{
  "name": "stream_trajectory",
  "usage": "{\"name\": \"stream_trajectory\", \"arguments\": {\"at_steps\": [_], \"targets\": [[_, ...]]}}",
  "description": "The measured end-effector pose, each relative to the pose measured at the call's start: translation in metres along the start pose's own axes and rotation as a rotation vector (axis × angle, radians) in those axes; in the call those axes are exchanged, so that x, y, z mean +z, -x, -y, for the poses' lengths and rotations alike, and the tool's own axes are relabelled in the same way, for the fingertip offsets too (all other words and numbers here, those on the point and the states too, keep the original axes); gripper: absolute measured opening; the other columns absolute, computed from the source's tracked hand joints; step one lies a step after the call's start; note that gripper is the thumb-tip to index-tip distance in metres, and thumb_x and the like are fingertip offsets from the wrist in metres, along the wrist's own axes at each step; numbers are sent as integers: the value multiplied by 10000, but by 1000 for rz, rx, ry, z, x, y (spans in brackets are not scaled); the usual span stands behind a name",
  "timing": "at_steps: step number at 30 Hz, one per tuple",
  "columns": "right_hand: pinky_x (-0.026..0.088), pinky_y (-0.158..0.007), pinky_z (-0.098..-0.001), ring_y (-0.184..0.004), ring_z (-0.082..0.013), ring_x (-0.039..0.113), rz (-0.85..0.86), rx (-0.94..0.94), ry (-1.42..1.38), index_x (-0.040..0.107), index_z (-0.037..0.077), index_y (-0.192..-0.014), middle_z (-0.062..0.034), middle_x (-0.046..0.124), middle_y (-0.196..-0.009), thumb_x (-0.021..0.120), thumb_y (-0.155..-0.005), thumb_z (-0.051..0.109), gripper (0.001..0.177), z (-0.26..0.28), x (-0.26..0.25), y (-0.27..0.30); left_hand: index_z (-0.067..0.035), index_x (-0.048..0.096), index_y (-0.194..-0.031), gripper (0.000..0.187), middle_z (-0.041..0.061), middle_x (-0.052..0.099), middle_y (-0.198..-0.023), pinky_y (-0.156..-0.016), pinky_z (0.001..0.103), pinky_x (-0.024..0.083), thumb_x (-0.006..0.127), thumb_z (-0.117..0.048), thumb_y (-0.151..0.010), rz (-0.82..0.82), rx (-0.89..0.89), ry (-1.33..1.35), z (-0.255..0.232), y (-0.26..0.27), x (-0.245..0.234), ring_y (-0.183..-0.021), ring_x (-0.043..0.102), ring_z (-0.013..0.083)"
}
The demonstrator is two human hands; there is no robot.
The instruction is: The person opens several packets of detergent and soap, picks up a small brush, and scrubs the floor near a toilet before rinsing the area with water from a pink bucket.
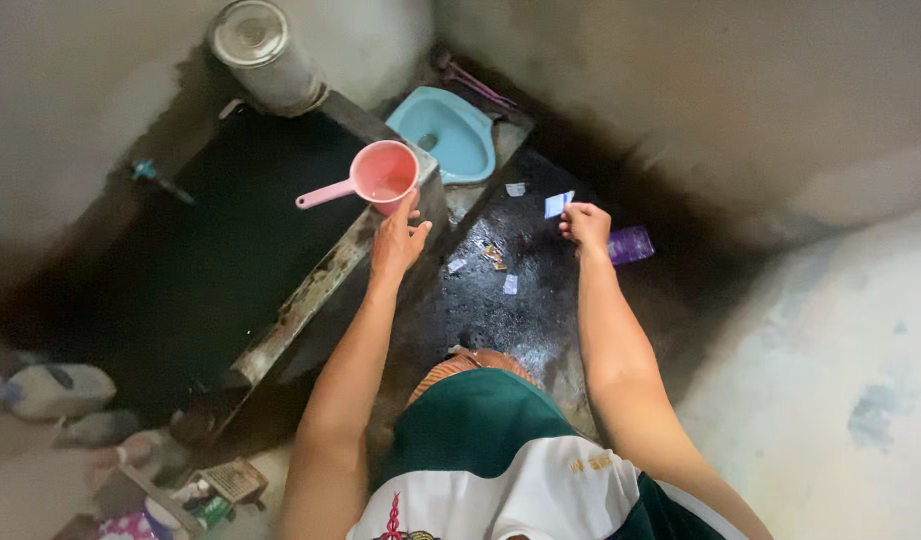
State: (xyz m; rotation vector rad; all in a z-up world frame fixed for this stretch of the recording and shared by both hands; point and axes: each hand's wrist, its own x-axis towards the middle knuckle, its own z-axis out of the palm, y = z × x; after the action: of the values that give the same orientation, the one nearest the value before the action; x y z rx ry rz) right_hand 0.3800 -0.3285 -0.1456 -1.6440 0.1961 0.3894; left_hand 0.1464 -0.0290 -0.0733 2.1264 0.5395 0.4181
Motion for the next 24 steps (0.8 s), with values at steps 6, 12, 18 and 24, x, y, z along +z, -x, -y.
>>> {"name": "stream_trajectory", "arguments": {"at_steps": [6,12,18,24], "targets": [[483,-447,-227,-592,-119,699,-179,66,-92,727,43,-977,-44,730,-809,645,-936,80,99,-13,-39,31,-132,532,-1458,640,140,756,-1149,-817,419,571,763,-212,-867,73,51,-80,-4,10,5,-842,763,273],[452,-455,-256,-582,-141,660,-168,124,-159,672,25,-1051,-78,681,-772,678,-1009,207,187,-21,-24,42,-126,590,-1400,584,138,751,-1157,-836,435,561,768,-227,-853,123,27,-118,-6,22,-2,-877,755,291],[570,-535,-283,-656,-147,720,-46,-10,-116,628,62,-1228,-9,725,-860,677,-914,78,318,-11,24,32,-126,597,-1385,563,133,747,-1163,-838,434,564,766,-229,-857,118,-17,-121,-5,30,-12,-895,754,298],[580,-558,-280,-723,-128,734,213,-120,-123,591,87,-1301,-25,732,-944,672,-907,50,404,9,79,20,-80,622,-1115,317,157,749,-988,-770,469,545,757,-222,-866,1,-35,-113,9,29,-26,-899,730,348]]}}
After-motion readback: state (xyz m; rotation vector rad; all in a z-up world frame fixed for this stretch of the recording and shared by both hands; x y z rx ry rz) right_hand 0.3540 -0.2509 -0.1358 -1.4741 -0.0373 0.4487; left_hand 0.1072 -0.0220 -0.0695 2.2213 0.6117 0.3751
